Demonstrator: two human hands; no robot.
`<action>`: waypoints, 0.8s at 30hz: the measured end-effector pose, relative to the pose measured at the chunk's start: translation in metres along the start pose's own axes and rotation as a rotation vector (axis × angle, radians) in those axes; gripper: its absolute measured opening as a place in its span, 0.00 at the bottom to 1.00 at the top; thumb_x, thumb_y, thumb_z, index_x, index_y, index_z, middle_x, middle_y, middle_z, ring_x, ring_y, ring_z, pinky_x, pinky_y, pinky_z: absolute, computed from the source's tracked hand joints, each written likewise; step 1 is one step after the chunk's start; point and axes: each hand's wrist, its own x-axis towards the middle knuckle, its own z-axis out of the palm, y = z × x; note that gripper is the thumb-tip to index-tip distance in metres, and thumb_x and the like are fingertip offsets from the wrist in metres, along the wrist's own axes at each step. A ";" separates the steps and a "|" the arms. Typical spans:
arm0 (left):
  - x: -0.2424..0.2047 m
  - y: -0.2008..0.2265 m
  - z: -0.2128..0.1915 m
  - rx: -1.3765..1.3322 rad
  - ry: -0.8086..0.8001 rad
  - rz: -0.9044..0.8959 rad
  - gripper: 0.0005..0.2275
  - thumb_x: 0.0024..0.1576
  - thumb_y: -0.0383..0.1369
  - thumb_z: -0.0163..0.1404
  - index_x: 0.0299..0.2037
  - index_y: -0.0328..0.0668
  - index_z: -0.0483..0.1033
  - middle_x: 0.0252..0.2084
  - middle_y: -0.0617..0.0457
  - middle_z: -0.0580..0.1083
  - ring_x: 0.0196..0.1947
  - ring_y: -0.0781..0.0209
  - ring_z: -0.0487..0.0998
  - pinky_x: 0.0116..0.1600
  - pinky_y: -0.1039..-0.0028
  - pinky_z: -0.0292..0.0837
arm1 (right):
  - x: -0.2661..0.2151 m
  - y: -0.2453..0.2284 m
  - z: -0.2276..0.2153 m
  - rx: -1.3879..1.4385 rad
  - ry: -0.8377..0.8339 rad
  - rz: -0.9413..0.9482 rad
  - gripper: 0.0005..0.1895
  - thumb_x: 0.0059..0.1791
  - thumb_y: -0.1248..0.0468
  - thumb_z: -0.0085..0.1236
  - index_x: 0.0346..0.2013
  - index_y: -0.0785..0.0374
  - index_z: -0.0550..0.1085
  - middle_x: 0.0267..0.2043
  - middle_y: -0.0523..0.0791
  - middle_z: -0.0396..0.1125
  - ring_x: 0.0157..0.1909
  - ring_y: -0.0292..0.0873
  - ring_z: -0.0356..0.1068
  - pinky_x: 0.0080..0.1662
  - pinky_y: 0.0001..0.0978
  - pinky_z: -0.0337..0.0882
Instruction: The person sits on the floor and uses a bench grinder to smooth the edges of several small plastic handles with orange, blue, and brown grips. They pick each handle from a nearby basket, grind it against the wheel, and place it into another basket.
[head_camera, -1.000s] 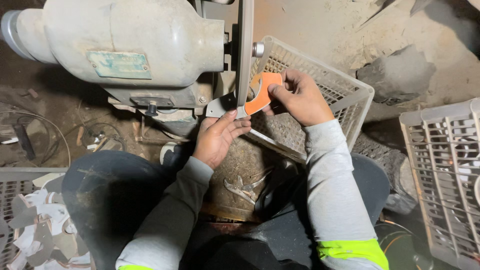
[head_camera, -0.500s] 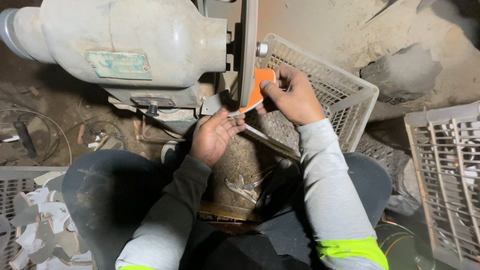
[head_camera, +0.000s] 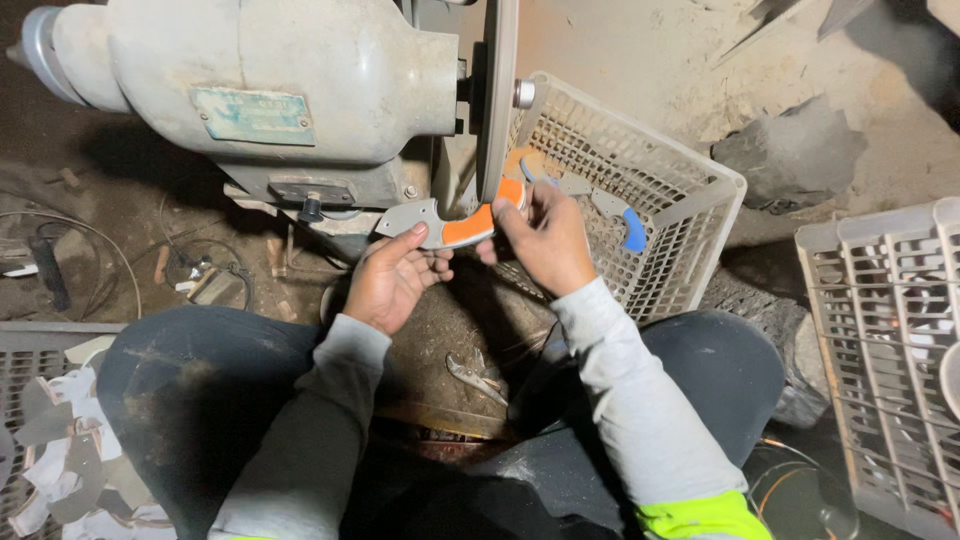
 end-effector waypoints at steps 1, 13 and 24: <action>-0.004 0.003 -0.002 0.010 0.005 -0.006 0.15 0.62 0.35 0.52 0.51 0.28 0.74 0.38 0.44 0.77 0.37 0.57 0.77 0.44 0.63 0.77 | -0.005 0.002 -0.001 0.010 -0.047 0.077 0.10 0.54 0.66 0.54 0.42 0.73 0.70 0.33 0.52 0.75 0.29 0.43 0.79 0.29 0.31 0.79; -0.038 0.013 0.021 0.618 -0.131 0.452 0.13 0.63 0.27 0.55 0.55 0.26 0.75 0.47 0.48 0.79 0.44 0.67 0.78 0.50 0.75 0.77 | -0.009 0.008 -0.045 -0.167 -0.211 -0.028 0.17 0.51 0.67 0.62 0.55 0.67 0.76 0.40 0.41 0.73 0.41 0.32 0.70 0.44 0.24 0.72; -0.007 -0.001 0.043 0.199 -0.109 0.136 0.16 0.61 0.31 0.51 0.56 0.27 0.71 0.49 0.42 0.78 0.44 0.52 0.81 0.50 0.63 0.79 | 0.006 -0.023 -0.056 -0.082 -0.181 -0.028 0.07 0.54 0.68 0.55 0.43 0.70 0.71 0.35 0.45 0.72 0.34 0.36 0.75 0.37 0.28 0.76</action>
